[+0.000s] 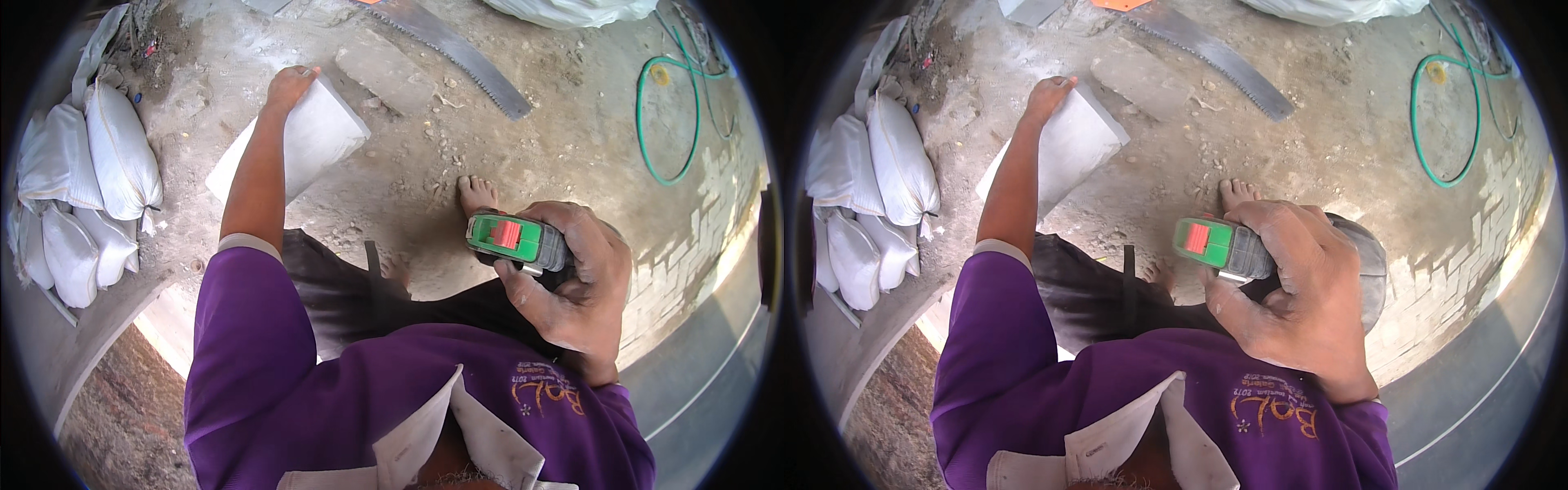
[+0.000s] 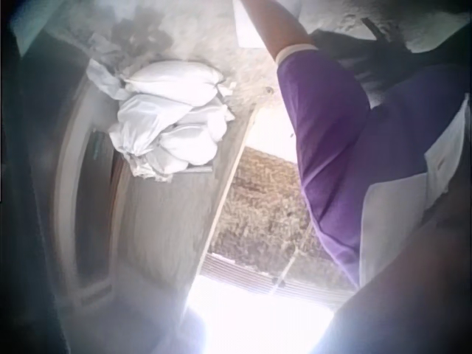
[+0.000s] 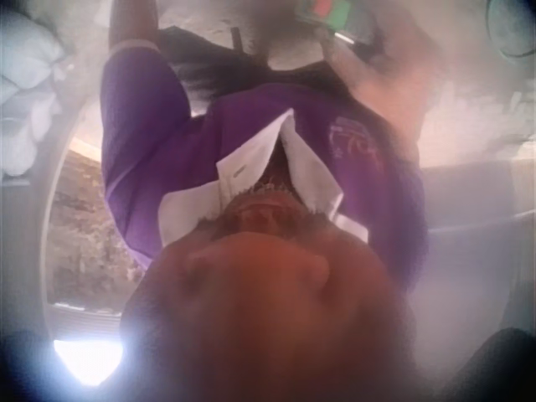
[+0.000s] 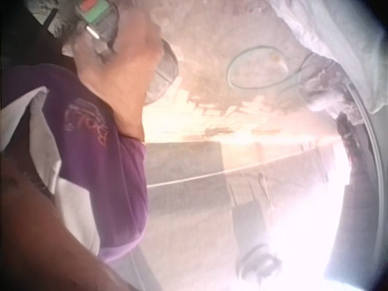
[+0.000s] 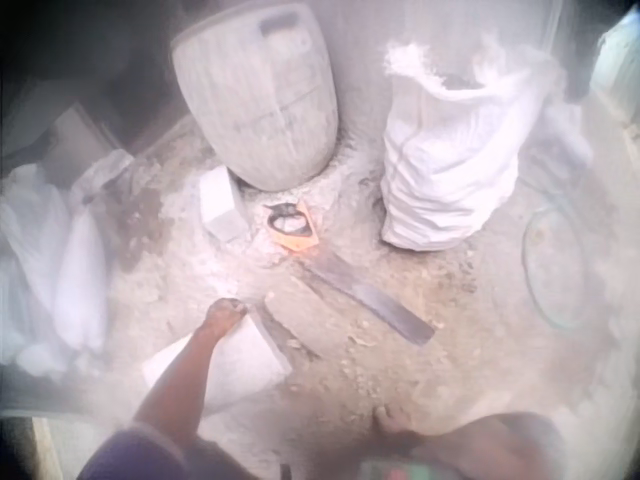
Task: The person measures a white rectangular block with a tape measure and then uses a hand saw to cut it into two pieces. The person is barefoot and works on a dusty ground surface surrounded by white sacks.
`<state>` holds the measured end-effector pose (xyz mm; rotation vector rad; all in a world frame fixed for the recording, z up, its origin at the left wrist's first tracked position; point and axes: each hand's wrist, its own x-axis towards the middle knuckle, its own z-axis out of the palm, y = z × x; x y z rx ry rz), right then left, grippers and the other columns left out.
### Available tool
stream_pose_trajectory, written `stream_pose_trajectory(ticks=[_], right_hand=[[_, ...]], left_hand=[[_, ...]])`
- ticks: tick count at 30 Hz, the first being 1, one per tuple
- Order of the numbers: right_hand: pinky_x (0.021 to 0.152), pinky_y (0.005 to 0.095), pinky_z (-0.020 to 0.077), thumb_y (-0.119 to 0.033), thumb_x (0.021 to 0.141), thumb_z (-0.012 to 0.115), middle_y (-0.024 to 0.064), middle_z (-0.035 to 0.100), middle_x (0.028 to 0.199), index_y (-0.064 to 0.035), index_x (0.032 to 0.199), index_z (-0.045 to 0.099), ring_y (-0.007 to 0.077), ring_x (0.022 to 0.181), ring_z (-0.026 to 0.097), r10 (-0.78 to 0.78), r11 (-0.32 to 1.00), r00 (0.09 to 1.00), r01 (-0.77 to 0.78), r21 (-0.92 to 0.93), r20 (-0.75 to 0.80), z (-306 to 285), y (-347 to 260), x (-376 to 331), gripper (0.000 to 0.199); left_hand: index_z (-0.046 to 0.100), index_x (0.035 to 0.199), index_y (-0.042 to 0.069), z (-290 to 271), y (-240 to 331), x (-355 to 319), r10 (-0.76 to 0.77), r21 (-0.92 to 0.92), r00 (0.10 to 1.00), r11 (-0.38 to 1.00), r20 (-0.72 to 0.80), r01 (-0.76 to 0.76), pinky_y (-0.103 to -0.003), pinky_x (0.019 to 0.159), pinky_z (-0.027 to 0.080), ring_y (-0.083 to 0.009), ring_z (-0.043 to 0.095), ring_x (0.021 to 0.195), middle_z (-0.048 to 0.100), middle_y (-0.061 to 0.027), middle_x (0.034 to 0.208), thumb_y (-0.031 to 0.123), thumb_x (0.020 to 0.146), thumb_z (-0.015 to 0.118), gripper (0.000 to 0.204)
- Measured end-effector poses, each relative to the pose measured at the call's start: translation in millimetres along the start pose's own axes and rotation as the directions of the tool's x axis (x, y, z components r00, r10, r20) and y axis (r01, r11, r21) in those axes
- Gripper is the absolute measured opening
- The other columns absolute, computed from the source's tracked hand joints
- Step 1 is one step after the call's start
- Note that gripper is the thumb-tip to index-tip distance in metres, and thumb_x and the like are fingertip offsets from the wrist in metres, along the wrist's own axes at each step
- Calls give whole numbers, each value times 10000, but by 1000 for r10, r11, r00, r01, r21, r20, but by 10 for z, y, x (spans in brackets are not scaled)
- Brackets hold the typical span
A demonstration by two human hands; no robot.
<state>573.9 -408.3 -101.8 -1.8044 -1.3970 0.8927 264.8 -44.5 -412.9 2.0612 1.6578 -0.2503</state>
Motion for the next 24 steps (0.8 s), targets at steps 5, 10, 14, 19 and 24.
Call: stream_pose_trajectory(ticks=[5, 10, 14, 19, 24], right_hand=[[785, 355, 529, -49, 665, 785, 122, 724, 932, -17, 1045, 679, 287, 823, 685, 35, 999, 999, -35, 19, 5, 15, -11, 12, 396], [736, 340, 531, -53, 671, 804, 127, 725, 908, -19, 1028, 677, 269, 786, 686, 77, 997, 997, -77, -3, 15, 107, -112, 80, 380], [676, 306, 521, -55, 667, 819, 129, 716, 875, -2, 1034, 672, 222, 706, 667, 59, 995, 998, -58, -86, 7, 120, -70, 61, 399], [676, 253, 497, -29, 720, 809, 80, 696, 878, 34, 1073, 658, 117, 746, 619, 149, 983, 988, -144, 110, -42, 144, -15, 0, 390], [723, 222, 489, 4, 740, 799, 65, 689, 895, 56, 1108, 641, 90, 787, 610, 170, 980, 985, -165, 113, -32, 162, 0, 108, 404]], left_hand=[[621, 1380, 68, -44, 237, -105, 95, -335, 986, 932, -135, -136, -422, 1103, 447, -355, 588, 1288, 635, -224, 1353, 750, 894, 540, 841], [476, 1500, 39, -164, 777, -34, 2, -458, 994, 888, -105, -50, -465, 1138, 419, -391, 540, 1343, 546, -257, 1449, 919, 729, 553, 1172], [567, 1391, -24, 207, 1162, 262, -7, -356, 1000, 934, 18, 13, -462, 1076, 476, -371, 576, 1308, 598, -256, 1386, 875, 654, 681, 1168], [634, 1292, 18, 254, 1464, -63, -93, -348, 995, 933, 25, 96, -417, 1037, 500, -338, 616, 1249, 664, -198, 1293, 658, 637, 849, 941], [627, 1286, 44, 660, 1791, -796, -18, -247, 993, 969, -119, -12, -505, 1094, 421, -401, 542, 1293, 633, -173, 1290, 436, 681, 867, 760]])
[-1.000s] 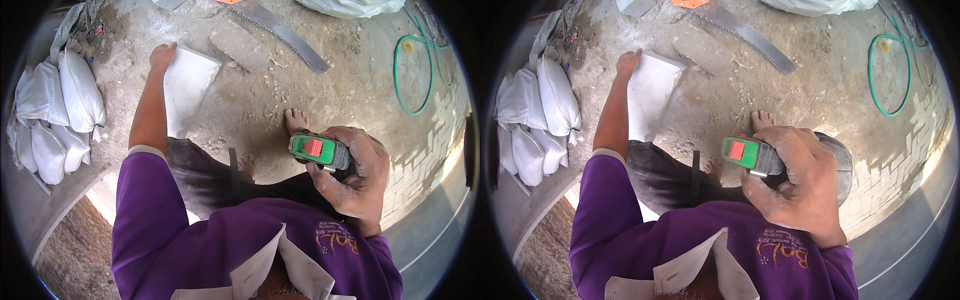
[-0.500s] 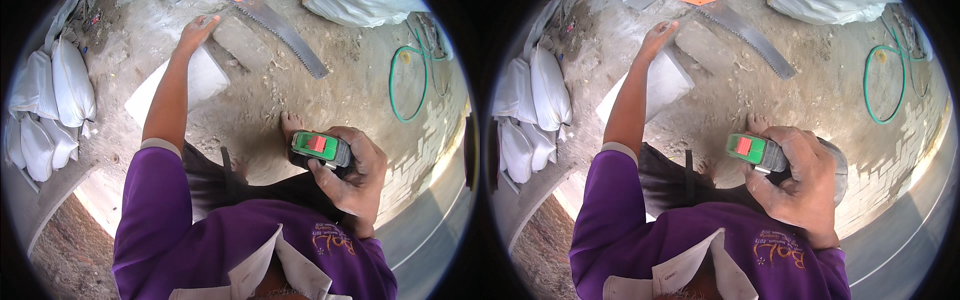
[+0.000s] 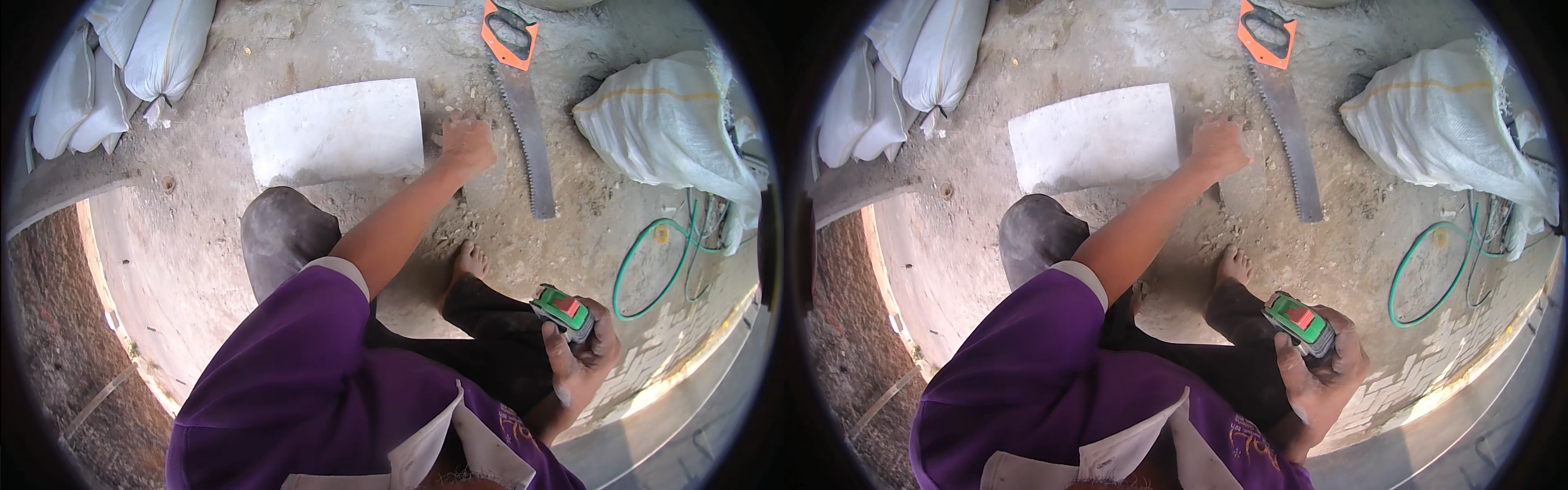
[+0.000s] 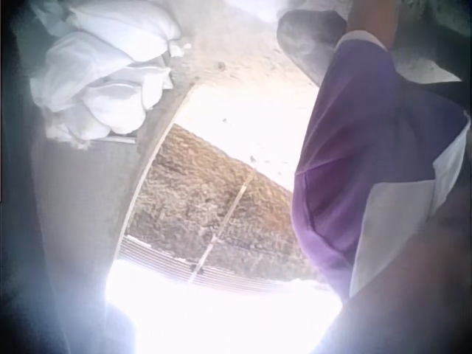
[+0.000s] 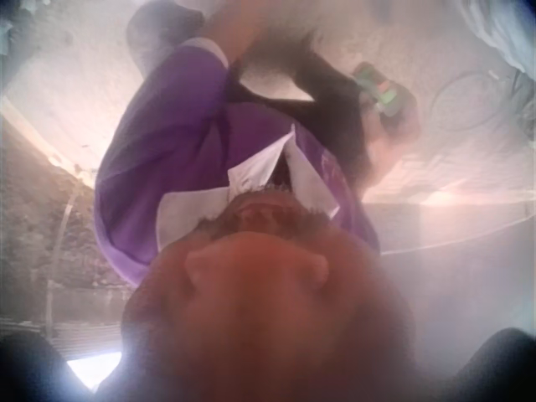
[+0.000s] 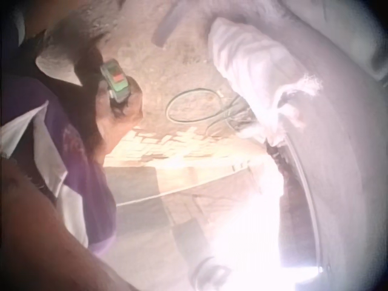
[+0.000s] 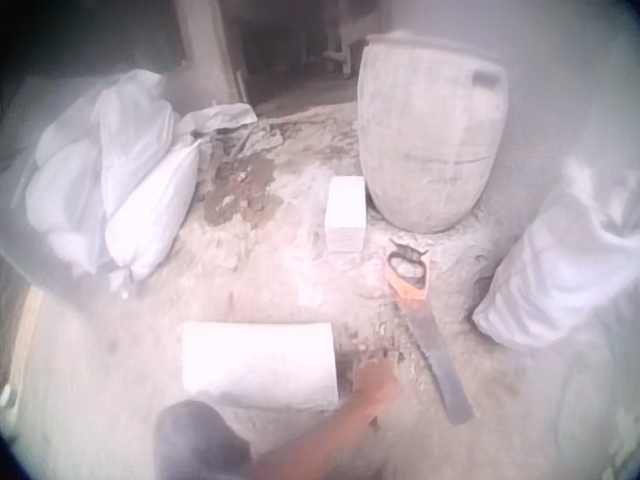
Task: The person measures a white rectangular block with a tape measure and then uses a hand saw to cut it into two pieces. The person is barefoot and works on a dusty ground surface surrounded by white sacks.
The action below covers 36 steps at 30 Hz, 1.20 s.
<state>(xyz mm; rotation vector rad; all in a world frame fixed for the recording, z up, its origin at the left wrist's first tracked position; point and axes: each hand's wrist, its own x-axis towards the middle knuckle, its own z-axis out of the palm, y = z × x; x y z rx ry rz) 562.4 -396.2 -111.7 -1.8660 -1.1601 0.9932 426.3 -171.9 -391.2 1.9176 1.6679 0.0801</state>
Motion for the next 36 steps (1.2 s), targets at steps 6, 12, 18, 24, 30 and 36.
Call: stream_pose_trajectory(ticks=[6, 12, 18, 24, 30, 36], right_hand=[[721, 220, 489, 15, 734, 795, 65, 690, 899, 53, 1110, 643, 88, 792, 612, 0, 1000, 1000, 0, 4, 28, 4, -56, 0, 407], [677, 221, 487, -3, 732, 805, 75, 694, 905, 53, 1090, 648, 90, 772, 611, -4, 1000, 1000, 4, 17, -3, -34, -35, -13, 395], [622, 240, 489, -39, 722, 807, 92, 686, 857, 41, 1052, 651, 110, 723, 612, -35, 999, 999, 35, 3, -16, 8, -7, -9, 373], [585, 265, 475, -89, 707, 815, 84, 656, 785, 29, 981, 660, 115, 646, 565, -89, 991, 996, 90, -97, 13, 7, 35, 21, 336], [587, 267, 474, -116, 714, 820, 65, 648, 758, 14, 988, 671, 112, 656, 574, -129, 991, 992, 129, -26, 10, 93, 97, 70, 338], [693, 218, 458, -10, 787, 771, 20, 671, 852, 45, 1061, 654, 62, 763, 568, -95, 992, 995, 98, -83, 39, 9, -9, 49, 303]], left_hand=[[592, 1265, 55, 217, 185, -347, 145, 49, 971, 989, -191, -138, -557, 1130, 311, -383, 442, 1361, 527, -184, 1419, 378, 659, 883, 746], [501, 1368, 13, 124, 157, -861, 359, -12, 932, 933, -53, -360, -523, 1098, 339, -385, 439, 1342, 472, -220, 1457, 441, 600, 914, 972], [409, 1520, 51, -176, 270, -1017, 447, 48, 882, 888, 148, -458, -504, 1084, 339, -395, 454, 1319, 466, -257, 1432, 523, 556, 909, 1185], [348, 1567, 111, 100, 251, -917, 437, 69, 876, 886, 202, -458, -570, 1135, 333, -431, 418, 1375, 443, -282, 1436, 446, 546, 909, 1212], [136, 1625, 107, -912, 83, -496, 65, -130, 994, 990, 89, -53, -541, 1122, 396, -472, 526, 1280, 494, -300, 1396, 416, 585, 900, 1327], [264, 1600, 76, -2956, -474, 137, 102, -31, 850, 990, -516, -138, -413, 1143, 421, -390, 514, 1362, 513, -270, 1475, 393, 622, 877, 1197]])
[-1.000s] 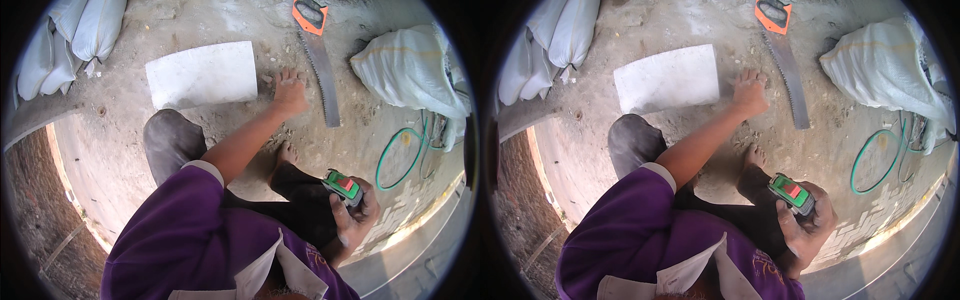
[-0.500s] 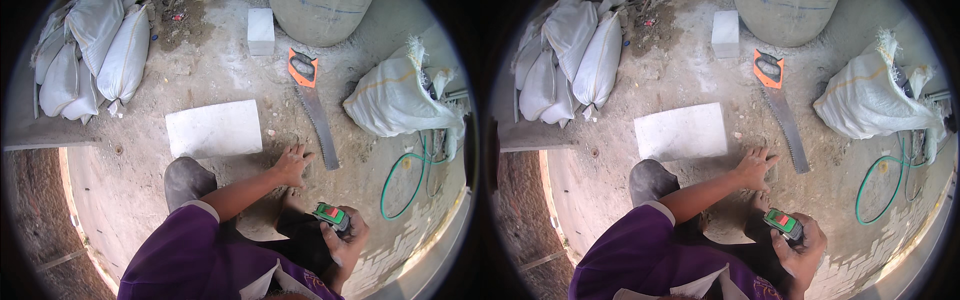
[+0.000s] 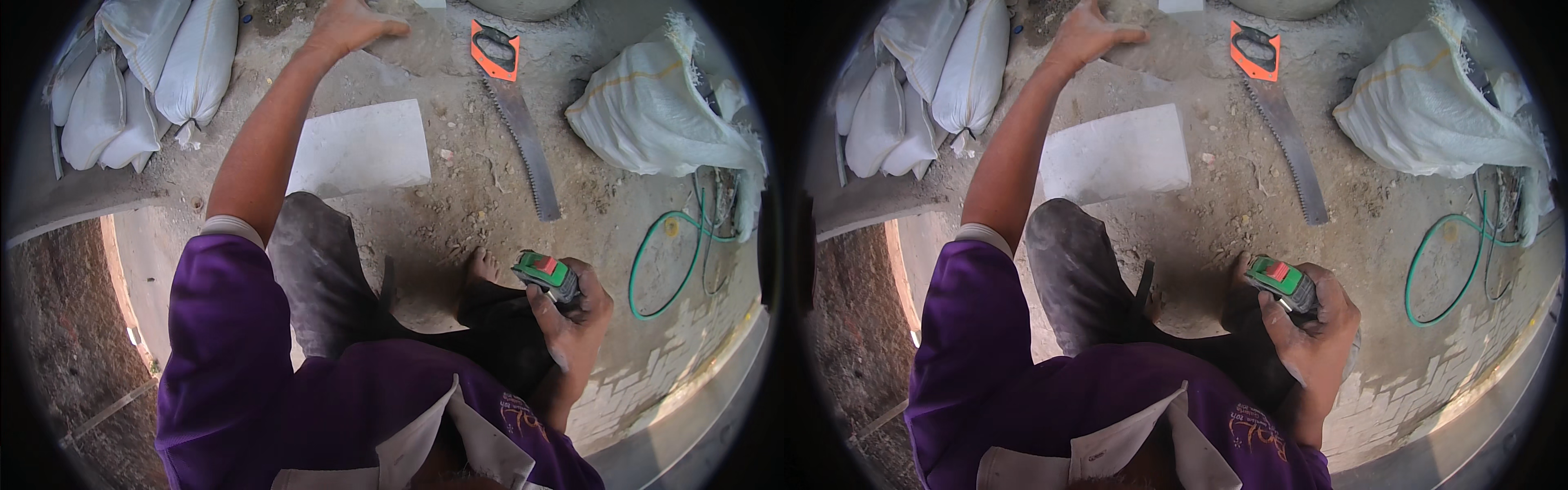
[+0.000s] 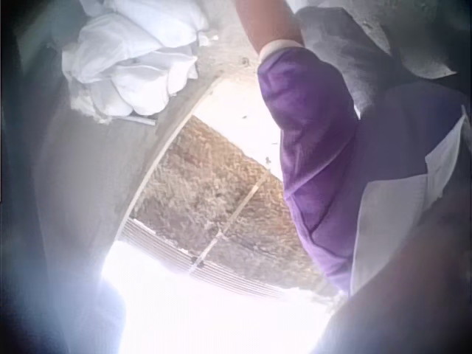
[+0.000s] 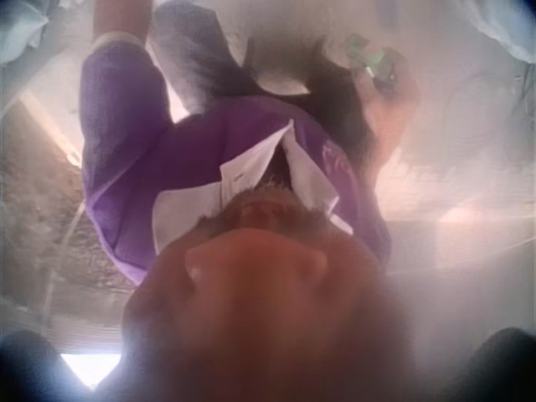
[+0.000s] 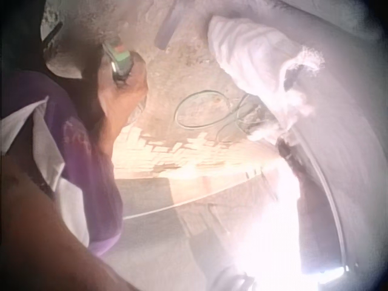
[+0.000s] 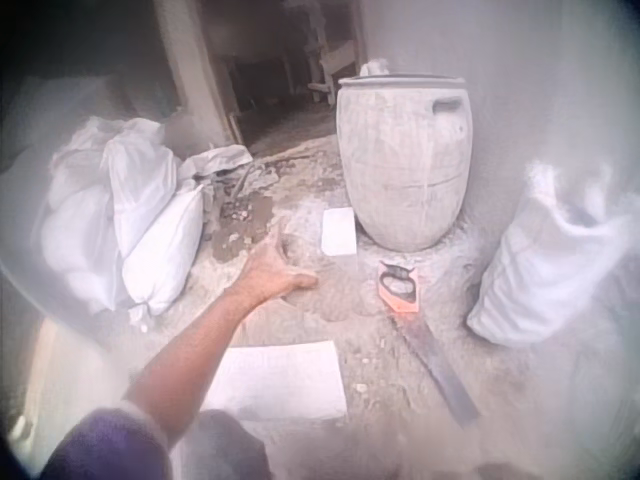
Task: The person measures a white rectangular block with a tape measure and then uses a hand saw to cut it into two pieces. The person is barefoot and works on a dusty ground surface surrounded by white sacks.
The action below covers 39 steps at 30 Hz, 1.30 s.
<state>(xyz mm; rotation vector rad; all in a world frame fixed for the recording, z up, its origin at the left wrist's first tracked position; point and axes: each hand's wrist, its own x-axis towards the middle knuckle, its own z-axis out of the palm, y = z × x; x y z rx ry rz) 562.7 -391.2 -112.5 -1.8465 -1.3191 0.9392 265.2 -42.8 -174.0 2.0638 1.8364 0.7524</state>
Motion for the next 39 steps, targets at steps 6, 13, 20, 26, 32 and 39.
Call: stream_pose_trajectory(ticks=[6, 13, 20, 26, 32, 39], right_hand=[[655, 225, 471, 4, 785, 790, 42, 677, 867, 40, 1063, 663, 73, 747, 575, 0, 991, 998, 9, 131, -67, 6, 67, -2, 308], [677, 219, 468, -5, 807, 796, 44, 677, 884, 51, 1097, 653, 69, 763, 574, 52, 989, 995, -40, 144, -83, -50, 113, -14, 328], [709, 227, 479, -37, 821, 797, 50, 681, 888, 46, 1099, 656, 84, 788, 584, 38, 998, 997, -34, 54, -70, -41, 91, 44, 323], [725, 249, 488, -69, 828, 799, 56, 685, 901, 41, 1090, 661, 99, 815, 591, -2, 997, 999, -1, -75, -41, -20, 114, 131, 316], [783, 266, 507, -73, 835, 799, 75, 704, 956, 49, 1131, 641, 132, 857, 636, 53, 998, 998, -53, 18, 26, 78, 26, 264, 357], [837, 296, 532, -103, 891, 767, 87, 715, 1091, 18, 1235, 614, 154, 947, 675, 93, 886, 876, -289, 362, 473, 274, -219, 1016, 396]], left_hand=[[482, 1463, -9, -883, -790, 292, 114, 75, 860, 993, -497, -89, -409, 1060, 474, -371, 600, 1251, 622, -260, 1342, 434, 735, 806, 912], [434, 1479, -98, -478, -2953, -1445, -729, 166, 682, 681, 61, 713, -440, 1148, 395, -376, 478, 1407, 500, -314, 1469, 738, 731, 746, 1164], [487, 1411, -146, 491, -3197, -2640, -829, -349, 422, 298, 368, 889, -454, 1046, 453, -338, 579, 1284, 576, -299, 1377, 867, 843, 484, 1162], [564, 1322, -157, 678, -2853, -2389, -793, 171, 564, 604, 231, 779, -461, 1125, 380, -464, 549, 1292, 604, -368, 1294, 856, 918, 212, 1146], [567, 1303, -175, 720, -3011, -2619, -746, 99, 596, 645, 297, 758, -475, 1139, 362, -498, 505, 1317, 572, -409, 1295, 865, 910, 150, 1187], [482, 1400, -165, 679, -3154, -2722, -680, -83, 618, 644, 394, 761, -449, 1098, 418, -439, 532, 1331, 534, -384, 1384, 901, 874, 273, 1207]])
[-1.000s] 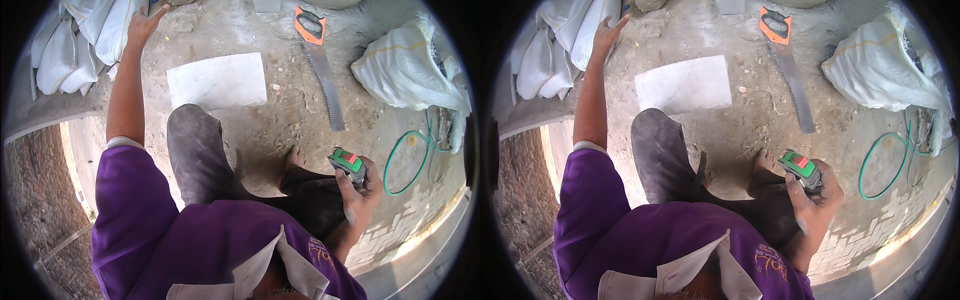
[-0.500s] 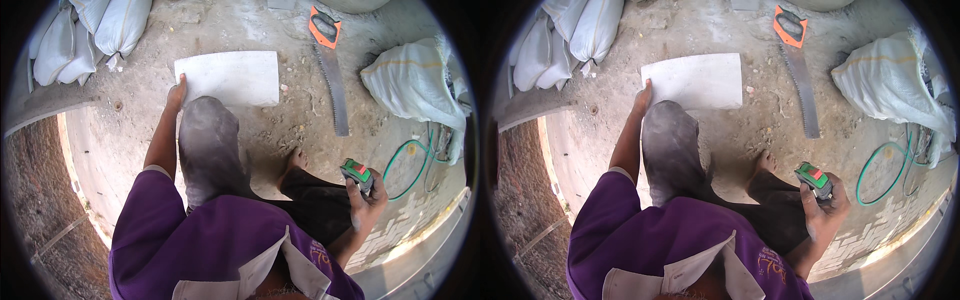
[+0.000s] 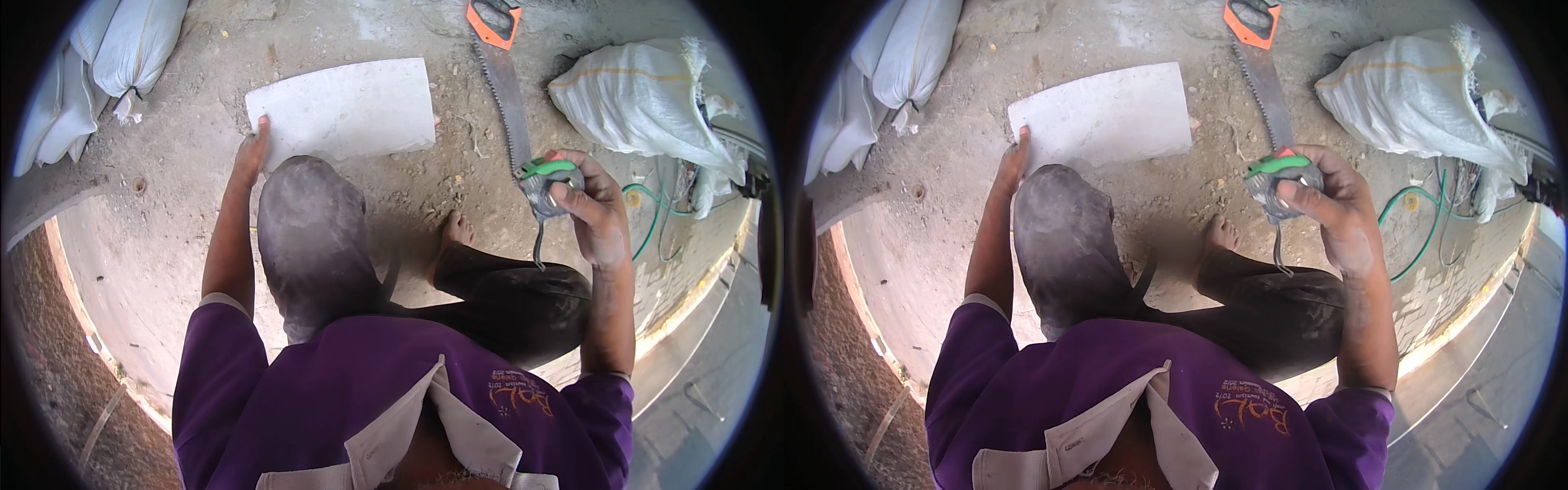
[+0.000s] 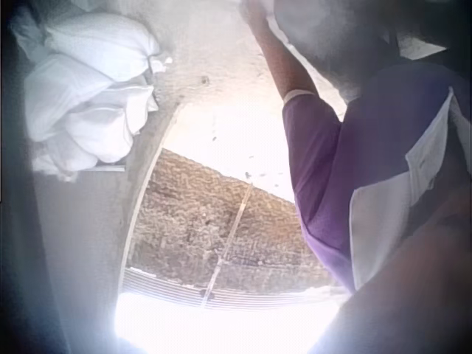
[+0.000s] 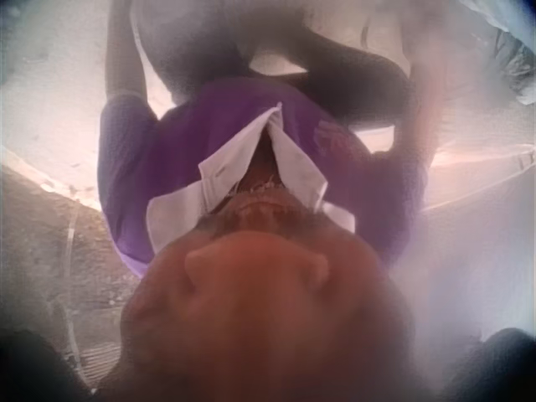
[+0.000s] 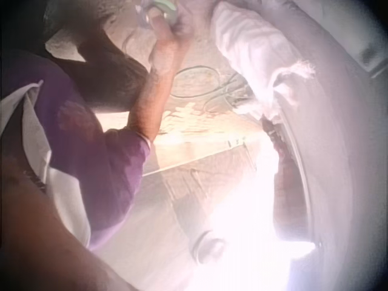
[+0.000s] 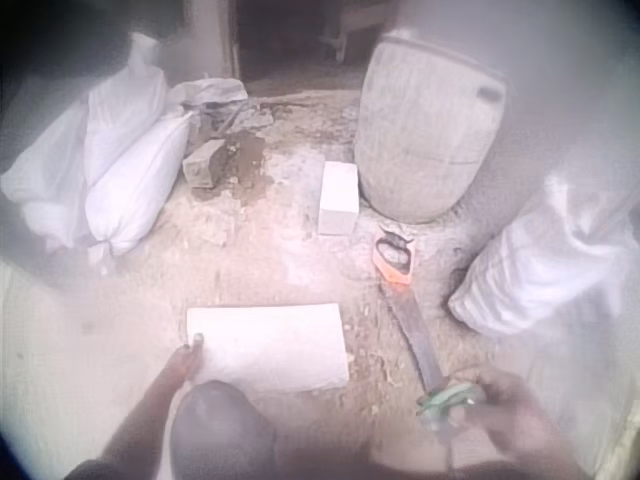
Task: The person measures a white rectangular block with a tape measure and then uses a hand saw to cut it into two pieces. The person is barefoot and works on a dusty ground surface surrounded by white sacks.
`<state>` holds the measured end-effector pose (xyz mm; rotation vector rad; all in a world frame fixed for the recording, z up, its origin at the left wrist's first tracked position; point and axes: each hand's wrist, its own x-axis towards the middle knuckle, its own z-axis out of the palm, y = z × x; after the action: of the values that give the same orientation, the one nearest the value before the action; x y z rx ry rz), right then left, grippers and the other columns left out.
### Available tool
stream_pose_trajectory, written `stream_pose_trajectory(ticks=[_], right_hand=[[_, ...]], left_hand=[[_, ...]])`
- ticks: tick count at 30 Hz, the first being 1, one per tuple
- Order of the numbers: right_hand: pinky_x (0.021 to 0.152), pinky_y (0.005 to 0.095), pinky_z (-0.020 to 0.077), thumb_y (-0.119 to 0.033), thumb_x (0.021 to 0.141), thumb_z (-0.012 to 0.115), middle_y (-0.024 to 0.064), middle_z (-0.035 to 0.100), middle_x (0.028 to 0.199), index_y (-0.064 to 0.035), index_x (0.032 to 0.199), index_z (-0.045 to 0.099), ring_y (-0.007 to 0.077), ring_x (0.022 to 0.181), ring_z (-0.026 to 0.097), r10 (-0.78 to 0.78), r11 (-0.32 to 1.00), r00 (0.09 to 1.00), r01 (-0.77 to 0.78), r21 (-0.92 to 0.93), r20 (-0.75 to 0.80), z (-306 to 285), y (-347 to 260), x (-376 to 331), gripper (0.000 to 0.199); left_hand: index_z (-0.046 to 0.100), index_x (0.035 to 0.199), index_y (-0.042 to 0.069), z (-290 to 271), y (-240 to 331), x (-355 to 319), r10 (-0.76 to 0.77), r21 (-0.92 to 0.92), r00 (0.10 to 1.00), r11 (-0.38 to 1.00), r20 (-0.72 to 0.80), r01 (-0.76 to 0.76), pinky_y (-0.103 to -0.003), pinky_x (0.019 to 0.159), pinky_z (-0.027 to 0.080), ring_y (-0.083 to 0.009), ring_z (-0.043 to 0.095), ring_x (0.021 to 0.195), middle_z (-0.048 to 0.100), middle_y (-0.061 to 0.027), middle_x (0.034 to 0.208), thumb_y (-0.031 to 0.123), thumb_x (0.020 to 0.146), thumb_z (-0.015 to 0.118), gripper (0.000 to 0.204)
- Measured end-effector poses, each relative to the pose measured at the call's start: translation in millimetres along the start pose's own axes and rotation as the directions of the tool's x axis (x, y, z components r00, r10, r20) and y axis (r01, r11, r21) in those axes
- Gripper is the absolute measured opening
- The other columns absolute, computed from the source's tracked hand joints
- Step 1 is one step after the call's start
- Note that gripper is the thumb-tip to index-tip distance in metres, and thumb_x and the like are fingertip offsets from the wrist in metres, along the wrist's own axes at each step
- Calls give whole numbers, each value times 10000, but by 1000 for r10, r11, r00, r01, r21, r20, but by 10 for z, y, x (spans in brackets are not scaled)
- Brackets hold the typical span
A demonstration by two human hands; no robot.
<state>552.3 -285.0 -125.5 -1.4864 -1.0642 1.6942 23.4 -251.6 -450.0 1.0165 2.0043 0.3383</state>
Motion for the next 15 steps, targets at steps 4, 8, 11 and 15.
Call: stream_pose_trajectory(ticks=[4, 8, 11, 15], right_hand=[[844, 307, 529, -127, 931, 733, 76, 699, 1114, -8, 1267, 602, 153, 990, 669, 28, 999, 983, -33, 27, 180, -27, 0, 829, 380], [884, 337, 545, -90, 916, 735, 88, 681, 1154, -12, 1276, 578, 179, 1045, 672, -33, 984, 943, -27, 175, 330, 305, 101, 1283, 401], [940, 380, 556, -36, 889, 734, 122, 646, 1224, 13, 1318, 509, 216, 1102, 664, -80, 964, 923, -24, 265, 376, 652, 240, 1540, 487], [916, 372, 557, -31, 847, 771, 158, 640, 1179, 38, 1287, 473, 219, 1069, 662, -128, 941, 950, 26, 336, 285, 1194, 382, 1663, 536]], left_hand=[[523, 1393, -115, -225, 607, -227, 136, 55, 987, 990, -87, -132, -407, 1026, 480, -362, 607, 1249, 604, -292, 1351, 683, 894, 633, 948], [543, 1411, -47, -411, 1780, -884, 437, -224, 890, 861, -130, -456, -414, 1029, 477, -303, 639, 1199, 639, -227, 1331, 581, 866, 748, 857], [553, 1410, -17, -343, 2397, -1333, 466, -420, 867, 833, 178, -361, -365, 963, 503, -231, 647, 1152, 664, -176, 1287, 540, 872, 768, 803], [548, 1417, -3, -12, 2420, -1378, 552, -365, 810, 808, 199, -461, -315, 896, 513, -181, 647, 1087, 683, -150, 1215, 563, 859, 775, 826]])
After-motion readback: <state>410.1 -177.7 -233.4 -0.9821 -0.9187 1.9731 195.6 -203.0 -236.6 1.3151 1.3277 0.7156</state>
